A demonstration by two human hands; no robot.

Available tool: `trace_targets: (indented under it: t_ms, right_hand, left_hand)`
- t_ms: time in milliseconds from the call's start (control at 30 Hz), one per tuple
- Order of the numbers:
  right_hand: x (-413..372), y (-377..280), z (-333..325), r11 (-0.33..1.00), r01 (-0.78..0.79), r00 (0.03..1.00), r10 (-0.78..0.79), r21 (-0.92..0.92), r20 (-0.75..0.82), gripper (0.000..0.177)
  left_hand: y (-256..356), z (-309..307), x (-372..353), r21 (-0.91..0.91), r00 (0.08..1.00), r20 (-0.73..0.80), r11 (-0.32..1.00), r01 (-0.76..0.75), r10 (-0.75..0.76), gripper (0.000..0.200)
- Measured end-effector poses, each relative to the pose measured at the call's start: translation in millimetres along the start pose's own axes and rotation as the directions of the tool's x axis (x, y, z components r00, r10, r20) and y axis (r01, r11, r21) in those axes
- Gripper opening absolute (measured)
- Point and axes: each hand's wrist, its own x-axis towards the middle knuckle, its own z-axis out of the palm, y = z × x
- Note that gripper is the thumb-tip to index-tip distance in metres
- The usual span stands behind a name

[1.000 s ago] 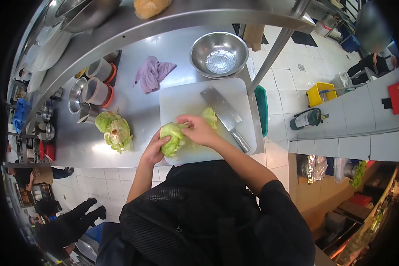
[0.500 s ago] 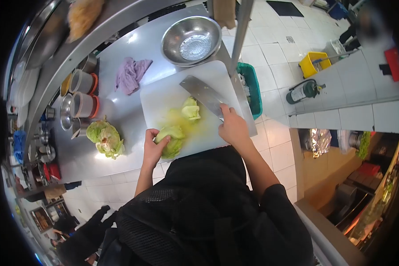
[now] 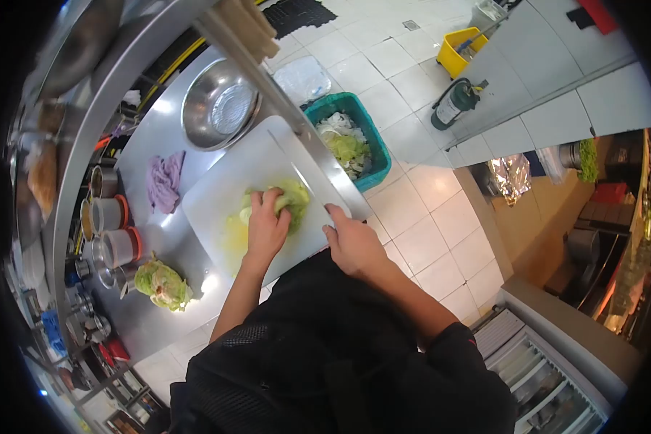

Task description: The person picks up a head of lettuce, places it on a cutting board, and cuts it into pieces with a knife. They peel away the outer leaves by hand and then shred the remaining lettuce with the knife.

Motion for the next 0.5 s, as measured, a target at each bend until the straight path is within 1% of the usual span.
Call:
trace_targets:
  t_ms: [33,67,100,167,200,267,300,367,400,467,500]
  right_hand:
    - [-0.6,-2.2,-5.4,1.000,-0.027,0.999,0.027,-0.008,0.041,0.043]
    - [-1.1,-5.4,-13.8,0.995,-0.096,0.984,0.096,-0.007,0.148,0.047]
    - [-1.6,-0.2,-13.1,0.994,-0.107,0.984,0.105,0.010,0.144,0.047]
    - [-6.6,10.3,-7.3,0.998,-0.064,0.976,0.064,-0.008,0.209,0.048]
    - [-8.6,10.8,-6.2,0.997,-0.072,0.976,0.069,0.007,0.208,0.048]
    - [-13.3,8.0,-9.1,0.993,0.024,0.983,-0.003,-0.113,0.182,0.042]
    - [-13.3,6.7,-13.1,0.994,0.021,0.983,0.000,-0.108,0.185,0.042]
    - [-12.6,1.8,-23.5,0.985,0.048,0.966,-0.004,-0.168,0.258,0.040]
    - [-10.6,-0.6,-31.7,0.985,0.046,0.966,-0.002,-0.164,0.257,0.040]
    - [-2.1,-5.5,-48.1,0.985,0.014,0.916,0.056,-0.171,0.398,0.038]
    - [2.2,-9.5,-52.2,0.986,0.010,0.914,0.058,-0.167,0.401,0.038]
  left_hand:
    - [-1.4,7.5,6.8,0.107,0.997,0.020,0.992,0.071,-0.073,0.036]
    - [-4.2,11.4,9.2,0.118,0.997,0.035,0.991,0.063,-0.067,0.036]
    - [-4.3,11.5,10.4,0.132,0.997,0.041,0.990,0.057,-0.063,0.037]
    - [-5.4,11.1,11.4,0.159,0.996,0.061,0.986,0.053,-0.063,0.037]
    - [-5.7,10.5,13.9,0.175,0.995,0.074,0.983,0.051,-0.065,0.038]
    - [-6.0,10.6,15.8,0.195,0.993,0.091,0.979,0.055,-0.074,0.039]
    - [-6.0,10.8,16.8,0.202,0.993,0.093,0.978,0.057,-0.077,0.039]
    - [-6.6,9.7,19.2,0.212,0.992,0.099,0.976,0.057,-0.079,0.040]
    - [-6.9,8.7,19.4,0.224,0.993,0.107,0.974,0.034,-0.059,0.040]
    - [-10.2,7.9,20.8,0.240,0.992,0.122,0.971,0.011,-0.041,0.040]
    - [-12.8,9.0,21.5,0.241,0.992,0.128,0.970,-0.021,-0.010,0.041]
